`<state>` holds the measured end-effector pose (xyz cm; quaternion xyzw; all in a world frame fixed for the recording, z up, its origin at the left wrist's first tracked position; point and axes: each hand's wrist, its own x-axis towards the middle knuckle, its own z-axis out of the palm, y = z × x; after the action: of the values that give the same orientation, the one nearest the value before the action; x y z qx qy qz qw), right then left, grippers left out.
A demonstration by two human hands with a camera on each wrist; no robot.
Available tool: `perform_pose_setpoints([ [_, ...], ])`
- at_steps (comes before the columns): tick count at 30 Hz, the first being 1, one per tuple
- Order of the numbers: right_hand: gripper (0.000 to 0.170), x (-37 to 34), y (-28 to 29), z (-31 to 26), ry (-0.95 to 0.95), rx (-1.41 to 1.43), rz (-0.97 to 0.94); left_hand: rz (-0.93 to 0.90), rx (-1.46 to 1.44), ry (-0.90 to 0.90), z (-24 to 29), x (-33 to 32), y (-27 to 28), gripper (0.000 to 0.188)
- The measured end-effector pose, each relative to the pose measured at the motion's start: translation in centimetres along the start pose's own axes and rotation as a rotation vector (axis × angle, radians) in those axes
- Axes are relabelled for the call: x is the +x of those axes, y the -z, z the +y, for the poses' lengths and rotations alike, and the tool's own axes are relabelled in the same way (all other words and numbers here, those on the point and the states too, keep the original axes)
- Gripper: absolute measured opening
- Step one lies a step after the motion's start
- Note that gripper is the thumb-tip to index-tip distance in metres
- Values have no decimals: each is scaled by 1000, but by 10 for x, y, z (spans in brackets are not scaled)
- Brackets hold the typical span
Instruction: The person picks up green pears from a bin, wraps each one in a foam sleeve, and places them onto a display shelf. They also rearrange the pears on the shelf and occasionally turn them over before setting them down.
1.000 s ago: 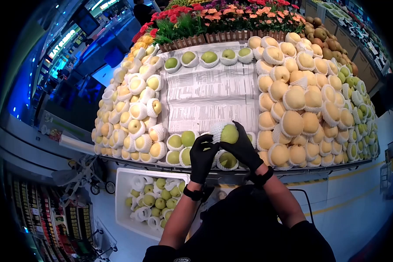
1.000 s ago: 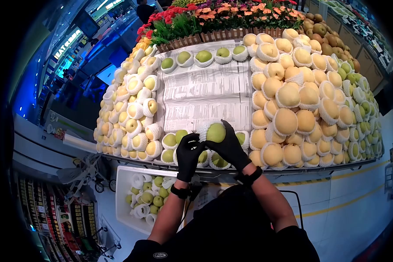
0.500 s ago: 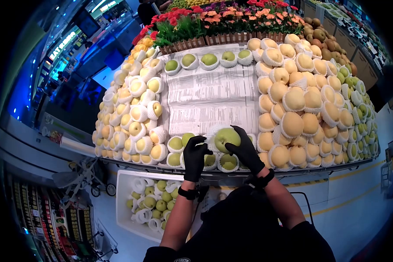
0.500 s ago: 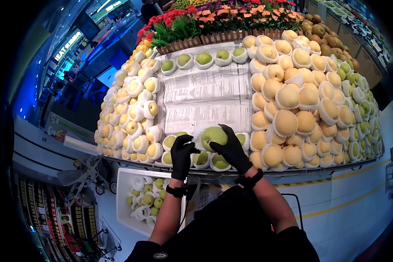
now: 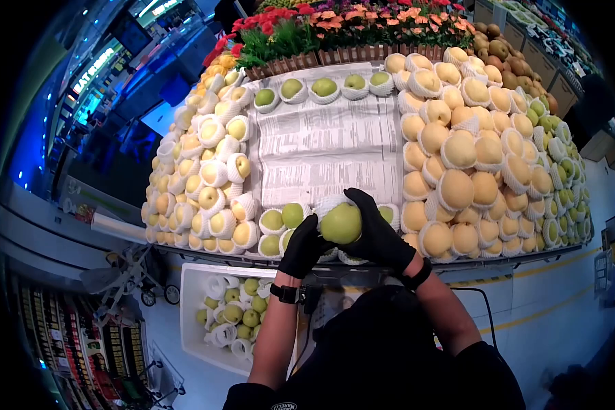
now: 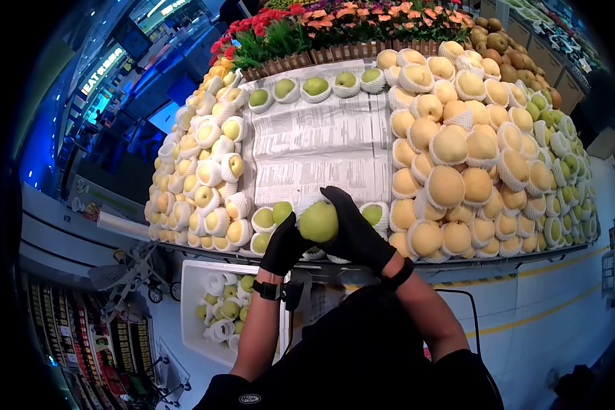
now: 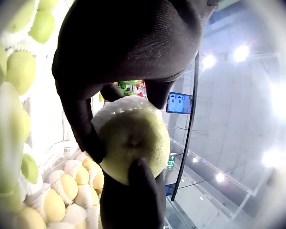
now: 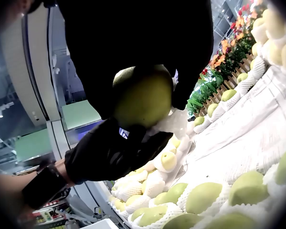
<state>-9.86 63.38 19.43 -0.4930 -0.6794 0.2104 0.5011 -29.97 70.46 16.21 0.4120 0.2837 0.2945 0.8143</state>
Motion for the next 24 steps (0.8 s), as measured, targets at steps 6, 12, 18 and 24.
perform_pose_setpoints([
  [6,87,-3,-12,3,-51,152,89,51,272,-296,-13,5,-13,44],
  [12,89,-1,-24,12,-188,199,133,282,1247,-385,-10,-1,-12,43],
  [18,81,-2,-11,27,-392,646,123,283,221,-378,-8,6,-30,45],
  [24,77,-11,-1,41,-482,716,157,515,563,-421,-15,0,10,26],
])
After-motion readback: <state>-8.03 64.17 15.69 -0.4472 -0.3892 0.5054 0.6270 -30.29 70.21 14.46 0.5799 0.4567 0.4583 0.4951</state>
